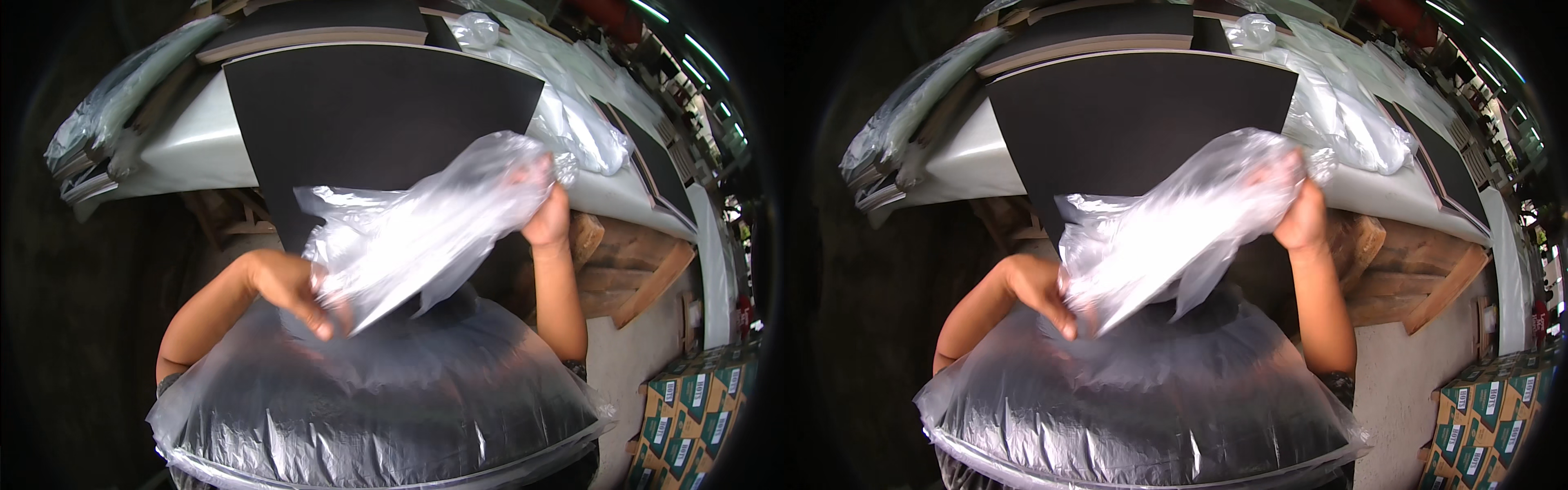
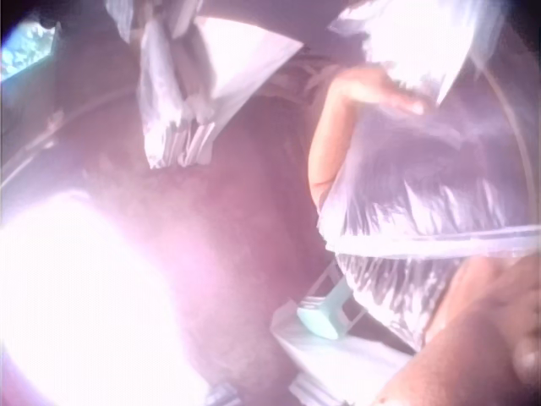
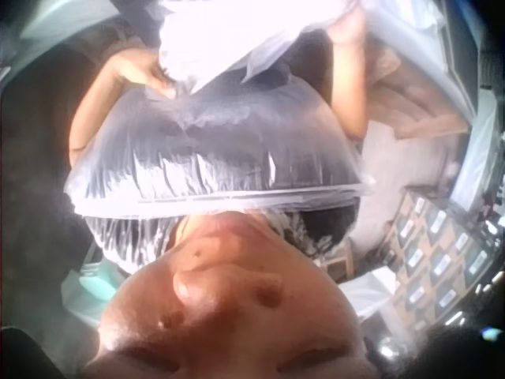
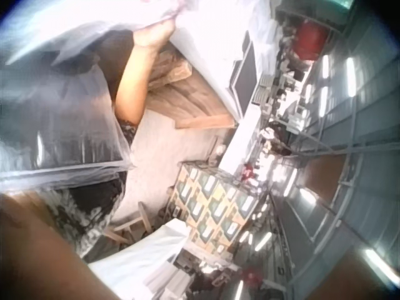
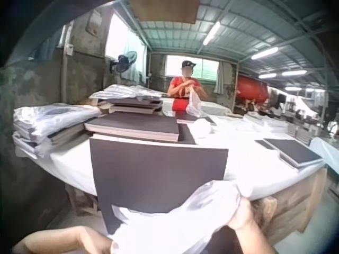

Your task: The person wraps individual black boards in clear plastic film by pulling the film over each board and tucking the edges before placing the wrapped item onto a stack.

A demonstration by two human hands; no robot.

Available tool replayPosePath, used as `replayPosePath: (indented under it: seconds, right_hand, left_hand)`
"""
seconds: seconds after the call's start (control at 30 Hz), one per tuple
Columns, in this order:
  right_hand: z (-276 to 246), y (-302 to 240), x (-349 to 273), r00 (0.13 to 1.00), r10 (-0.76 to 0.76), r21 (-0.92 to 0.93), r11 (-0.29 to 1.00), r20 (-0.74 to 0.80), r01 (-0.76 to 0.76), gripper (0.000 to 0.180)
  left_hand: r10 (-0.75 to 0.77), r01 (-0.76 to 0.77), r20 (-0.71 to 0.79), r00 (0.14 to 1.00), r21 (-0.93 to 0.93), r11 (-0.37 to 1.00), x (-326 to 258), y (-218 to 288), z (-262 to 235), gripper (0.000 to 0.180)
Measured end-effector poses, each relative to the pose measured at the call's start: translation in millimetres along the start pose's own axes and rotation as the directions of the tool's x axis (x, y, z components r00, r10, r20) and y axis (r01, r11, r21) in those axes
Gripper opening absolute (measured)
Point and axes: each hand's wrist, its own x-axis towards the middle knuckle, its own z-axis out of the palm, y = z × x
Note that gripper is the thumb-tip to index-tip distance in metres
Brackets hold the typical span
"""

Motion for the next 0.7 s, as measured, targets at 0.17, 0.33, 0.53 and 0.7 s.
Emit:
replayPosePath:
  seconds: [0.17, 0.33, 0.53, 0.7]
  right_hand:
    - [-33, -20, -27, 0.965, 0.254, -0.335, 0.906, -0.057, -0.258, 0.029]
    - [1, -10, -9, 0.899, -0.034, -0.110, 0.994, -0.437, -0.016, 0.025]
    - [-21, -11, -30, 0.945, 0.327, -0.567, 0.777, -0.006, -0.273, 0.034]
    - [-1, 15, -29, 0.996, -0.079, 0.010, 0.997, 0.049, 0.078, 0.050]
  left_hand:
    - [0.484, -0.881, -0.737, 0.471, -0.376, 0.286, -51, 14, -33, 0.041]
    - [-0.035, 0.159, -0.229, 0.973, 0.550, 0.820, -38, -63, -19, 0.034]
    - [0.219, -0.807, -0.829, 0.514, -0.381, 0.451, -53, 3, -39, 0.044]
    - [-0.286, -0.278, -0.592, 0.753, -0.681, 0.677, -29, -58, 0, 0.049]
